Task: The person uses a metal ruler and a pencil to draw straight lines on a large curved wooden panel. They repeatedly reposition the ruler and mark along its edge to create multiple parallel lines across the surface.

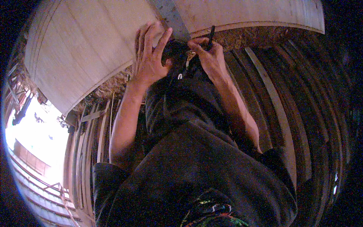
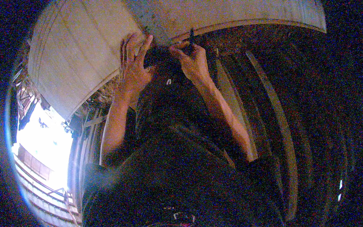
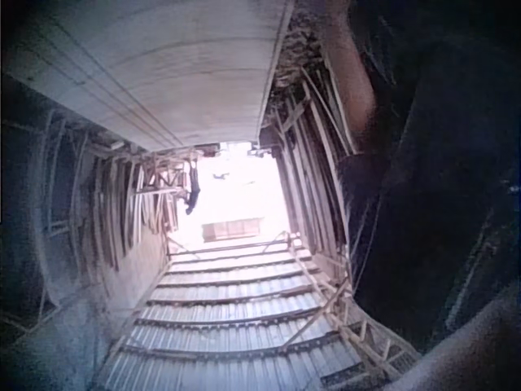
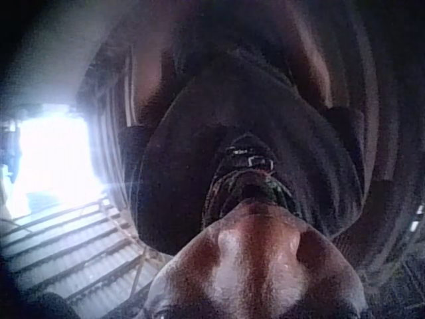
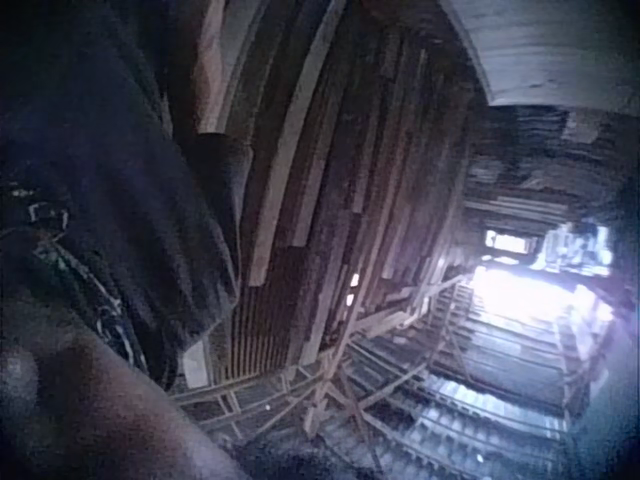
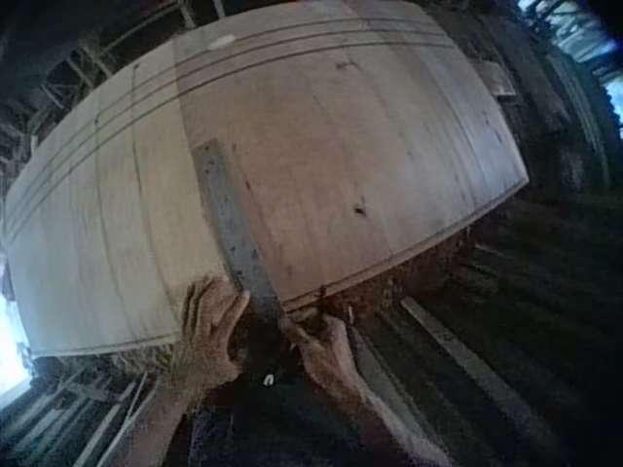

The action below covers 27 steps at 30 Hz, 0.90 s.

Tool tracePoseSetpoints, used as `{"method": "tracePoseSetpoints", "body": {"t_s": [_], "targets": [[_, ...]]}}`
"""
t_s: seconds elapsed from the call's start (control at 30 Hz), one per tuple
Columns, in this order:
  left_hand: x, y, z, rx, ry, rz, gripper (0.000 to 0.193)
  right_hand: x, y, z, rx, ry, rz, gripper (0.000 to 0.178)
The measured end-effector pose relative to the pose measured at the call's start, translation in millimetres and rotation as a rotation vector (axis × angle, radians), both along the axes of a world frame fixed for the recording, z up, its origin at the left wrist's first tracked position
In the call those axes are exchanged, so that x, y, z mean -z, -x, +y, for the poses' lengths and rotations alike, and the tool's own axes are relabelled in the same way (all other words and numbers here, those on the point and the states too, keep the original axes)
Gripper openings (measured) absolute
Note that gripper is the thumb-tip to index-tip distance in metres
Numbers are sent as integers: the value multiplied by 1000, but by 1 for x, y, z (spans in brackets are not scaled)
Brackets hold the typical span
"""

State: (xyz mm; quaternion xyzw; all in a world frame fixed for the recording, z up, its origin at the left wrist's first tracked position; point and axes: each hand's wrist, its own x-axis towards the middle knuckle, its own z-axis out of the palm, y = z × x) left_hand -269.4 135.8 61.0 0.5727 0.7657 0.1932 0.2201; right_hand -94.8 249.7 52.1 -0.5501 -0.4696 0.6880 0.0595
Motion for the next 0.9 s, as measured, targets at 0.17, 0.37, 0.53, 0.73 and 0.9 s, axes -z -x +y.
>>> {"method": "tracePoseSetpoints", "body": {"t_s": [0.17,0.37,0.53,0.73,0.9], "targets": [[-2,28,7,150,-30,-60,112,10,-7,-12,37,-21,-52,14],[7,21,-6,272,-122,-38,106,-7,-34,-24,25,22,-91,17],[15,20,-8,294,-161,21,100,-7,-36,-28,40,-37,-30,17],[29,13,-21,305,-119,62,96,12,-41,-36,44,-17,-44,14],[41,20,-19,315,-120,55,95,25,-34,-37,45,-42,-56,15]]}}
